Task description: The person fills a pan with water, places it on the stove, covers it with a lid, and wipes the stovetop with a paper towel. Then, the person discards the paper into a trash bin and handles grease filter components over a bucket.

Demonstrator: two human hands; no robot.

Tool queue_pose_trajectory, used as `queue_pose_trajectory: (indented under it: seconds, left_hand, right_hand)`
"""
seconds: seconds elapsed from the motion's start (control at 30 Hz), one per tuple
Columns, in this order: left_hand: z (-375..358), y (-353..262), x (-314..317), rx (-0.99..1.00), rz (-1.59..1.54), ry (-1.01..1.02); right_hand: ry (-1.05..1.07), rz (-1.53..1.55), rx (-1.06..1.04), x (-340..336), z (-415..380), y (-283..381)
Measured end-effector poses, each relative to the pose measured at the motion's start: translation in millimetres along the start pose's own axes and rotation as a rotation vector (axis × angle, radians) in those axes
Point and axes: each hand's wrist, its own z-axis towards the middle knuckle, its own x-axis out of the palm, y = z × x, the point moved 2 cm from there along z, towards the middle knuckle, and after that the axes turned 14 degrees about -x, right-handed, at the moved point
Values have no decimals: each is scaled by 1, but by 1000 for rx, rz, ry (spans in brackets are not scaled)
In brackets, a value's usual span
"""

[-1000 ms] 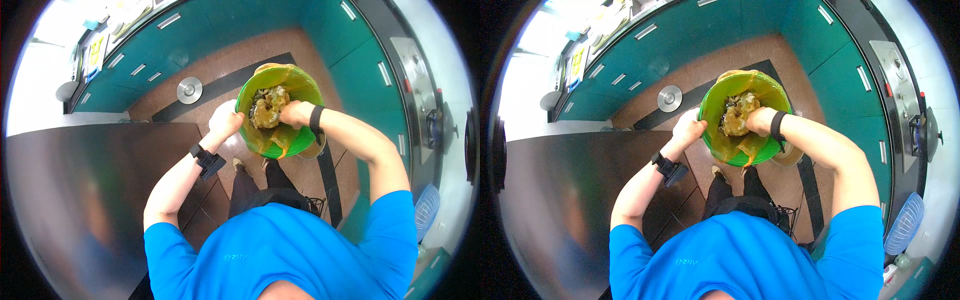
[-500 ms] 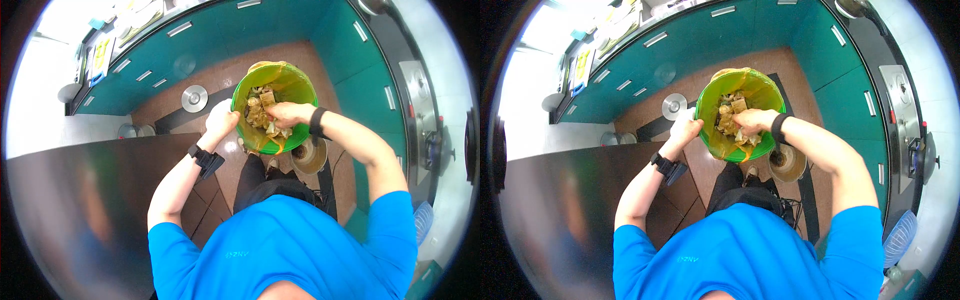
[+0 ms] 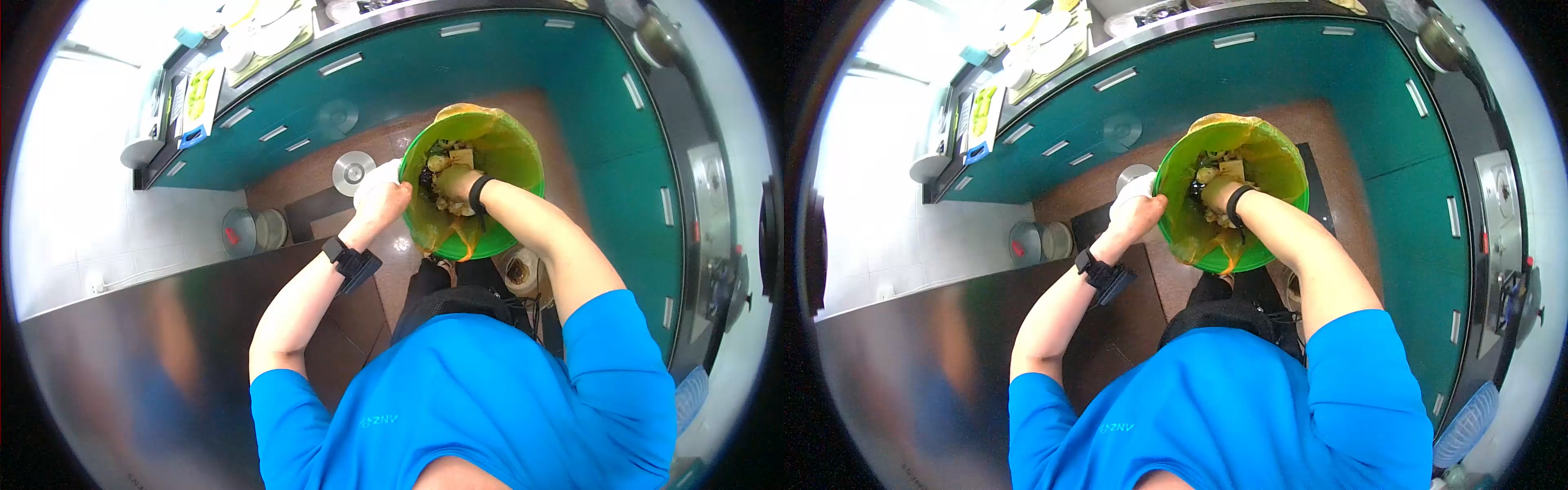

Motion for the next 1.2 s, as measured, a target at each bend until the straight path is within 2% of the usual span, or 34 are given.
queue_pose_trajectory:
  seconds: [0.03,0.1,0.17,0.23,0.3,0.4,0.57,0.67,0.8,0.83,0.87,0.9,0.93,0.97,1.0,1.03,1.1,1.13,1.17,1.2]
  left_hand:
    - [0,1,4,-9,0,-7]
    - [7,5,7,4,-28,-24]
    - [16,9,9,-8,-33,-34]
    - [13,8,11,-32,-39,-45]
    - [7,0,10,-122,-46,-72]
    - [12,1,13,-136,-56,-58]
    - [15,5,7,-156,-17,-131]
    - [13,0,13,-206,-2,-151]
    - [13,4,12,-147,-26,-250]
    - [13,8,15,-114,-32,-261]
    - [14,7,21,-103,-96,-242]
    - [18,7,30,1,-144,-241]
    - [19,-1,31,-61,-169,-274]
    - [18,-12,27,-61,-252,-269]
    - [25,-6,34,-61,-248,-295]
    - [27,-5,37,-201,-259,-225]
    - [37,1,52,-165,-355,-238]
    - [45,13,68,-168,-308,-270]
    - [81,67,45,-205,-254,-266]
    - [87,70,25,-244,-238,-230]
  right_hand:
    - [7,-3,-9,-1,-1,-4]
    - [200,-637,-310,-6,0,-13]
    - [187,-640,-307,-10,14,-26]
    - [391,-838,-377,-18,21,-20]
    - [364,-789,-380,-29,18,-18]
    - [323,-698,-350,-46,15,-10]
    - [339,-833,-449,-72,31,1]
    - [45,-732,-521,-91,17,8]
    - [-107,-860,-567,-96,7,25]
    - [-18,-934,-562,-97,-1,32]
    - [26,-886,-512,-86,15,11]
    - [149,-888,-460,-90,-4,11]
    - [149,-958,-500,-99,-11,14]
    - [36,-852,-624,-107,-16,18]
    - [102,-917,-702,-119,-27,29]
    - [52,-889,-677,-123,-20,26]
    - [60,-893,-688,-140,-37,33]
    - [-25,-823,-758,-151,-48,31]
    - [-75,-715,-818,-151,-1,69]
    - [-85,-591,-827,-173,19,83]
